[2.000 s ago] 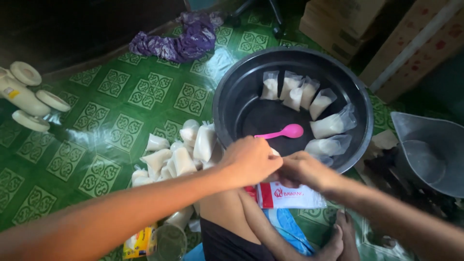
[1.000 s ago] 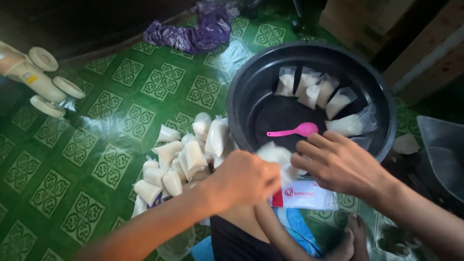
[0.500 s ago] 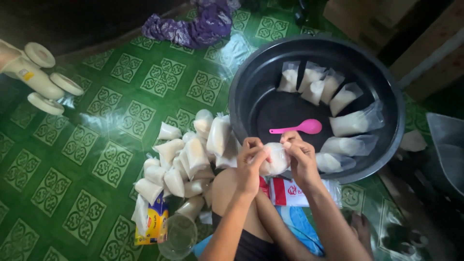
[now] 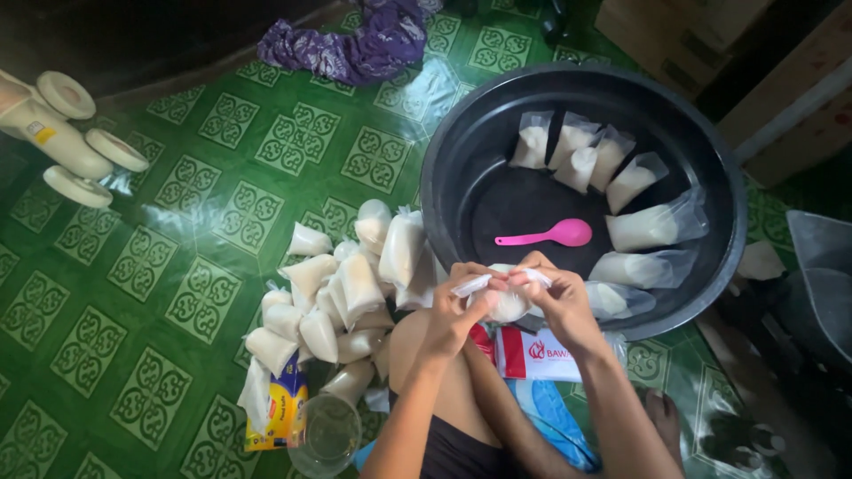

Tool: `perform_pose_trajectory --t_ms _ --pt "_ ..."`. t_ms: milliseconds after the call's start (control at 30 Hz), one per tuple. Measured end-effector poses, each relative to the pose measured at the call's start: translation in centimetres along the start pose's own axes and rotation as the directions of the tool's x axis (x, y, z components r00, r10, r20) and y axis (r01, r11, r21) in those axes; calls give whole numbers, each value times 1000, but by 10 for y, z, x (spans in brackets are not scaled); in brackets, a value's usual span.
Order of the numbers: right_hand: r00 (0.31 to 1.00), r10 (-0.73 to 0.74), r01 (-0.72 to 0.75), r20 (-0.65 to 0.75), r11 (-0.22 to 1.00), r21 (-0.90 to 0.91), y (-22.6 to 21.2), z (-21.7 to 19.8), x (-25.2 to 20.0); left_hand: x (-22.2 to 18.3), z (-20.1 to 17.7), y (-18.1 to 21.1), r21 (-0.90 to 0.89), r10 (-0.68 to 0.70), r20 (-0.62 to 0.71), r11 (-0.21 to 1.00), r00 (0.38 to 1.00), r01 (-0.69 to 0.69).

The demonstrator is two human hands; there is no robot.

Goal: Packaging white powder into small plastic bags, tying them, and placing them in a basin.

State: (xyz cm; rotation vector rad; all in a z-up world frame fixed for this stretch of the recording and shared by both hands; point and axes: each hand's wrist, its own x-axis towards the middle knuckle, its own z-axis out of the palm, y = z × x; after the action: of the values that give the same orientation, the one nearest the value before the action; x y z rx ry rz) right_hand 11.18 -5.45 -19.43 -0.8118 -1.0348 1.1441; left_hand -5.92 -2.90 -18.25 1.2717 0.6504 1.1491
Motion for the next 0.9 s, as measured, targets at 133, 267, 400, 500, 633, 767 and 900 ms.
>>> perform_pose_trajectory --t_ms 133,267,400,500,633,767,900 --pt "996 -6 16 86 993 -117 -12 -3 -3 1 -2 14 113 40 32 993 999 -43" --pt "997 -64 48 -36 941 -336 -32 14 3 1 11 28 382 182 -65 913 981 -144" --pt "989 -95 34 -115 894 -447 -32 20 5 0 23 33 559 260 -139 817 956 -141" --pt "986 -89 7 -140 866 -500 -33 22 3 -2 26 38 619 291 -160 774 943 -133" --pt "984 -76 -14 -164 873 -488 -32 22 1 0 30 46 638 298 -160 759 941 -132" --pt "977 -87 -21 -196 869 -493 -29 22 1 0 30 46 633 301 -164 762 939 -133" --pt "976 -93 -4 -195 893 -450 -31 24 -1 0 26 34 597 382 -145 770 913 -227"
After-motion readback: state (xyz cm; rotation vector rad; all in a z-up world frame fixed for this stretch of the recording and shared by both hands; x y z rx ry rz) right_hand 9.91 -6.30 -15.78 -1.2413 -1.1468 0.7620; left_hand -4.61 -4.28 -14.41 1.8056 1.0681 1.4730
